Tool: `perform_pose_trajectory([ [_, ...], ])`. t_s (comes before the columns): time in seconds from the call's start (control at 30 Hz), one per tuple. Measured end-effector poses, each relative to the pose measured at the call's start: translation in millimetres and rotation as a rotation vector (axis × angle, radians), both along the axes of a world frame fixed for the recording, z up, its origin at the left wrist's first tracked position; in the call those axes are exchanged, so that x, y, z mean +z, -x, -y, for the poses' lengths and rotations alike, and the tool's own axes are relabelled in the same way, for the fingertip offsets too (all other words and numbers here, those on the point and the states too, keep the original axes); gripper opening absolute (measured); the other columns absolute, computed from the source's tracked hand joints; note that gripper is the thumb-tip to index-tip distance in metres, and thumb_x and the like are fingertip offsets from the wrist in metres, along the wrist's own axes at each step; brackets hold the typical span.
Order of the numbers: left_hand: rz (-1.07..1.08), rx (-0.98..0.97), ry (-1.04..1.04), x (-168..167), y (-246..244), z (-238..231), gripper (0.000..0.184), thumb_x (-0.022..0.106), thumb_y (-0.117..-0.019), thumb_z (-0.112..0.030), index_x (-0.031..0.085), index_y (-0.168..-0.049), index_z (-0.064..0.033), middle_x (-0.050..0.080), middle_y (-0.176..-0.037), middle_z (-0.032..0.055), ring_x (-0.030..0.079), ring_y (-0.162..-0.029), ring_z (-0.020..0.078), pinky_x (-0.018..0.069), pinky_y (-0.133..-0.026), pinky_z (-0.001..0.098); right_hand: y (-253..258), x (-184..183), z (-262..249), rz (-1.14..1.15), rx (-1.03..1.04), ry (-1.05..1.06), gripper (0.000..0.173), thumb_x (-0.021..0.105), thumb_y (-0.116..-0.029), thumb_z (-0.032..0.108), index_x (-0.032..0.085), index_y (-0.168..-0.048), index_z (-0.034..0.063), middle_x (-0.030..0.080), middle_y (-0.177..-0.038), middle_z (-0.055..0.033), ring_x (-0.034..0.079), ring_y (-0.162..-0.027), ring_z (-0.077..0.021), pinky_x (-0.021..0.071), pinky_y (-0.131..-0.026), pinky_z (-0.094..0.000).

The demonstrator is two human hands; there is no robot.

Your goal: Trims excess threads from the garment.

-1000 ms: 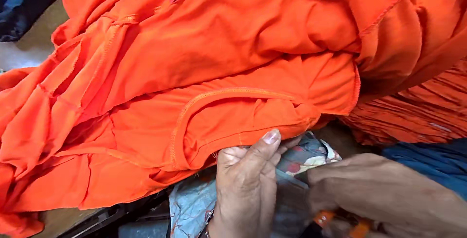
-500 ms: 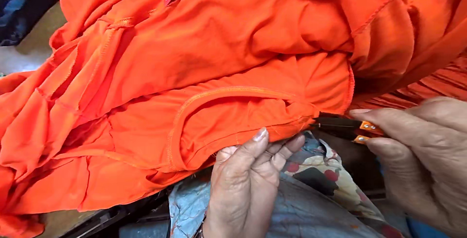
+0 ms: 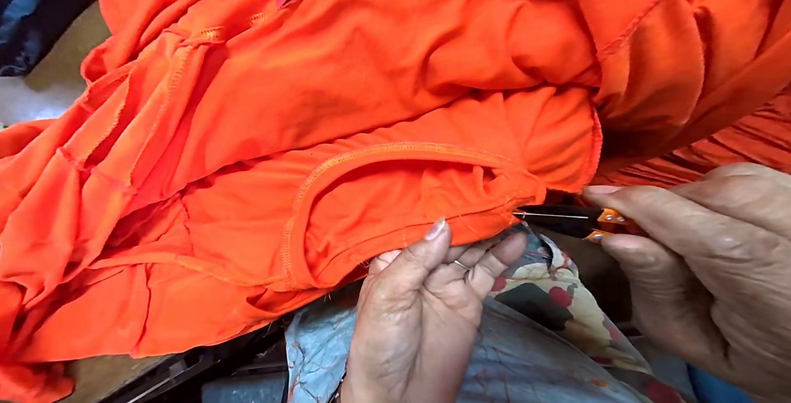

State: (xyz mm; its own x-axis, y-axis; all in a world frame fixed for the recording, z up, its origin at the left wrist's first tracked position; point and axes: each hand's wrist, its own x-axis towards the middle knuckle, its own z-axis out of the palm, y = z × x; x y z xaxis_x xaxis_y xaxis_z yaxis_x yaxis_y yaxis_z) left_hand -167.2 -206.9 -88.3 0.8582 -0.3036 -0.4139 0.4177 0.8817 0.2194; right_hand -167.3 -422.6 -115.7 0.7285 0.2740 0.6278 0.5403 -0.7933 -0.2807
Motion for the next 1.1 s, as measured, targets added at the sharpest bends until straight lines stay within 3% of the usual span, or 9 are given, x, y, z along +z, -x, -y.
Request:
perform_pose_trajectory([
  [0.4, -0.041, -0.011, 0.052, 0.0, 0.3, 0.7, 0.027, 0.053, -0.1040, -0.010, 0.062, -0.125, 0.0034, 0.066, -0.125, 0.0245, 0.067, -0.117, 0.0361, 0.0505, -0.107, 0.0474, -3.8, -3.3, -2.2, 0.032, 0.028, -0.024, 0.036, 0.047, -0.1068, 0.023, 0.066, -0.124, -0.0018, 0.063, -0.091, -0.0160, 0.060, -0.080, -0.0266, 0.0473, -0.068, -0.0386],
  [0.53, -0.029, -0.021, 0.071, -1.8, 0.8, 0.2, 0.027, 0.053, -0.1040, -0.010, 0.062, -0.126, 0.0039, 0.066, -0.124, 0.0246, 0.067, -0.118, 0.0357, 0.0500, -0.108, 0.0464, -2.1, -14.0, -0.9, 0.043, 0.019, -0.025, 0.034, 0.045, -0.1073, 0.019, 0.065, -0.124, -0.0020, 0.062, -0.098, -0.0153, 0.060, -0.089, -0.0254, 0.0484, -0.078, -0.0373],
  [0.77, -0.055, -0.028, 0.104, -0.9, 0.9, 0.9, 0.029, 0.052, -0.1041, -0.010, 0.061, -0.128, 0.0036, 0.065, -0.127, 0.0252, 0.065, -0.121, 0.0366, 0.0484, -0.110, 0.0460, -4.8, -11.0, -2.8, 0.044, 0.037, -0.029, 0.035, 0.043, -0.1079, 0.021, 0.064, -0.124, -0.0021, 0.062, -0.097, -0.0158, 0.059, -0.087, -0.0257, 0.0478, -0.076, -0.0379],
  [0.87, -0.047, -0.028, 0.136, -2.3, 2.0, 0.2, 0.029, 0.052, -0.1041, -0.009, 0.061, -0.128, 0.0039, 0.065, -0.128, 0.0251, 0.065, -0.121, 0.0368, 0.0482, -0.110, 0.0458, -8.1, -9.1, -3.0, 0.048, 0.049, -0.016, 0.038, 0.043, -0.1081, 0.025, 0.064, -0.126, -0.0012, 0.063, -0.095, -0.0168, 0.060, -0.083, -0.0274, 0.0478, -0.070, -0.0391],
  [1.1, -0.058, -0.036, 0.168, -4.1, 2.5, 1.0, 0.029, 0.053, -0.1037, -0.009, 0.061, -0.128, 0.0039, 0.065, -0.128, 0.0248, 0.065, -0.122, 0.0362, 0.0479, -0.110, 0.0455, -10.3, -13.5, -0.1, 0.038, 0.072, -0.051, 0.037, 0.043, -0.1077, 0.024, 0.064, -0.126, -0.0006, 0.064, -0.098, -0.0166, 0.062, -0.087, -0.0262, 0.0502, -0.073, -0.0383],
])
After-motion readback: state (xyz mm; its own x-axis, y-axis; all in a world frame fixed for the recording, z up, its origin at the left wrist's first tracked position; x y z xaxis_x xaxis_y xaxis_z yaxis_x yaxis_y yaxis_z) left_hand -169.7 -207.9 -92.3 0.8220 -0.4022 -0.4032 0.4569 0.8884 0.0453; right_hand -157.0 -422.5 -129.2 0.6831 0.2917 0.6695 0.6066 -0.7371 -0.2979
